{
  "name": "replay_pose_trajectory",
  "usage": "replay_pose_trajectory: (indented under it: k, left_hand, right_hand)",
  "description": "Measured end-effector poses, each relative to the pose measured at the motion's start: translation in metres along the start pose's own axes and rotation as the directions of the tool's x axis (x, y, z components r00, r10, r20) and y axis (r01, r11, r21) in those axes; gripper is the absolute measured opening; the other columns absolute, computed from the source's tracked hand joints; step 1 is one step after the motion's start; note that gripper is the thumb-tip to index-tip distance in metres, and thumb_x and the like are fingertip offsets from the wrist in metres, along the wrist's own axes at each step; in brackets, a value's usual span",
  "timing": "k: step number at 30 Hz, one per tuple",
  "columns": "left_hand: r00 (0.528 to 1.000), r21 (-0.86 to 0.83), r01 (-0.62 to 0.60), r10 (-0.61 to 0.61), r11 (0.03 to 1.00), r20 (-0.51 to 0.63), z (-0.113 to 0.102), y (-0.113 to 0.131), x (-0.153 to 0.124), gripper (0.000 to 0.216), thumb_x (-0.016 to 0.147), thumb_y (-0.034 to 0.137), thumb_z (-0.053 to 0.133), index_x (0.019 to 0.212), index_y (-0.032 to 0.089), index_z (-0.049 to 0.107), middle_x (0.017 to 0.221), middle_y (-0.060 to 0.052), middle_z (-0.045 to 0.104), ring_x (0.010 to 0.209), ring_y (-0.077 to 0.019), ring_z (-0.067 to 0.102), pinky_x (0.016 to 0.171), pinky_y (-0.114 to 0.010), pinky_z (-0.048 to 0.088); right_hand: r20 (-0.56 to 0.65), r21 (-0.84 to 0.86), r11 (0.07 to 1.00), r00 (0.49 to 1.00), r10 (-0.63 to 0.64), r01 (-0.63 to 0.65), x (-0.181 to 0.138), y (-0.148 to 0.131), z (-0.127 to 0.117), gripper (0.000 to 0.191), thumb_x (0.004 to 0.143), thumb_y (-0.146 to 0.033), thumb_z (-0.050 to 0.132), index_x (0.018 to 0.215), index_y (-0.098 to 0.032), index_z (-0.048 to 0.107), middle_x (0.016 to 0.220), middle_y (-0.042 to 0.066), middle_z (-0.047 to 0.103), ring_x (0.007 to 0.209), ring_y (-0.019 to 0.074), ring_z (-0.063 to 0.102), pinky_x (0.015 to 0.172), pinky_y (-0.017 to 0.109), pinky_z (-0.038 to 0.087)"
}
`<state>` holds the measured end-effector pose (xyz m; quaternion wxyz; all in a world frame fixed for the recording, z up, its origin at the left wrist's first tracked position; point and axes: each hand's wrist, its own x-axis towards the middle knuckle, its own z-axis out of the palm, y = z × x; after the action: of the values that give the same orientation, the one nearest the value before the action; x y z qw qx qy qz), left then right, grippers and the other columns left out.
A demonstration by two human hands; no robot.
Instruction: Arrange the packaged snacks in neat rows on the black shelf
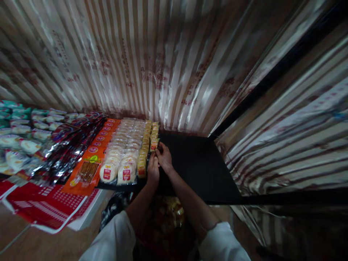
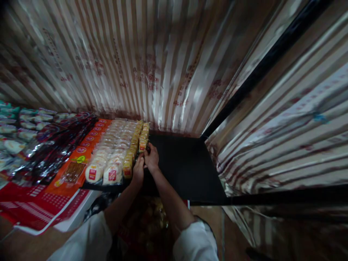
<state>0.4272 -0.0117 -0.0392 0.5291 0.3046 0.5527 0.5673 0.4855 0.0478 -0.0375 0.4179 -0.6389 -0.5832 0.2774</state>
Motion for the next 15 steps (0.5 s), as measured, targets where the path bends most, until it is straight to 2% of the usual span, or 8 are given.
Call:
replay_pose_trajectory:
  k: [4,7,10,13,15]
  left_hand:
    - [1.0,0.087,0.001,0.001,0.996,-0.022,-0.008,0.007,-0.024,0.036,0.088,0.028,0.038,0.115,0.016,0.057,0.123,-0.01,0.057,0.104,-0.0195,0.057,0.079,-0.027,0.05]
    - [0.998,0.205,-0.053,0.057,0.977,-0.011,-0.019,0.011,-0.059,0.028,0.085,0.025,0.041,0.102,0.019,0.062,0.105,-0.007,0.065,0.093,-0.0182,0.06,0.08,-0.028,0.049]
    - [0.994,0.293,-0.106,0.101,0.95,0.031,-0.035,0.005,-0.1,0.022,0.082,0.021,0.043,0.087,0.021,0.064,0.09,-0.004,0.067,0.087,-0.0176,0.06,0.084,-0.028,0.047]
    - [0.999,0.32,0.001,-0.012,0.948,0.03,-0.053,-0.013,-0.131,0.02,0.078,0.017,0.044,0.078,0.021,0.064,0.079,-0.003,0.067,0.078,-0.0184,0.06,0.079,-0.03,0.048]
    - [0.995,0.288,0.102,-0.096,0.952,-0.036,-0.065,-0.028,-0.139,0.02,0.074,0.013,0.045,0.075,0.02,0.064,0.079,-0.004,0.067,0.08,-0.0199,0.061,0.082,-0.032,0.048]
  right_hand:
    - [-0.039,0.05,0.998,0.999,0.032,-0.03,-0.027,-0.001,-0.009,0.036,0.079,-0.028,0.049,0.111,-0.014,0.059,0.11,0.011,0.061,0.095,0.018,0.058,0.086,0.031,0.046]
    - [-0.078,0.135,0.991,0.997,-0.003,0.013,-0.058,-0.001,-0.019,0.033,0.083,-0.032,0.045,0.107,-0.016,0.06,0.108,0.01,0.062,0.093,0.0172,0.059,0.082,0.03,0.048]
    - [-0.061,0.225,0.973,0.997,-0.045,0.058,-0.098,-0.001,-0.033,0.03,0.085,-0.033,0.043,0.102,-0.017,0.061,0.102,0.01,0.064,0.084,0.016,0.061,0.072,0.027,0.05]
    - [0.006,0.214,0.972,0.995,-0.102,0.098,-0.141,0.0,-0.047,0.026,0.086,-0.032,0.042,0.091,-0.02,0.064,0.088,0.007,0.067,0.077,0.0154,0.061,0.071,0.027,0.049]
    - [0.096,0.159,0.981,0.988,-0.124,0.108,-0.168,0.005,-0.052,0.024,0.086,-0.03,0.043,0.086,-0.021,0.066,0.083,0.005,0.067,0.078,0.0158,0.061,0.075,0.028,0.048]
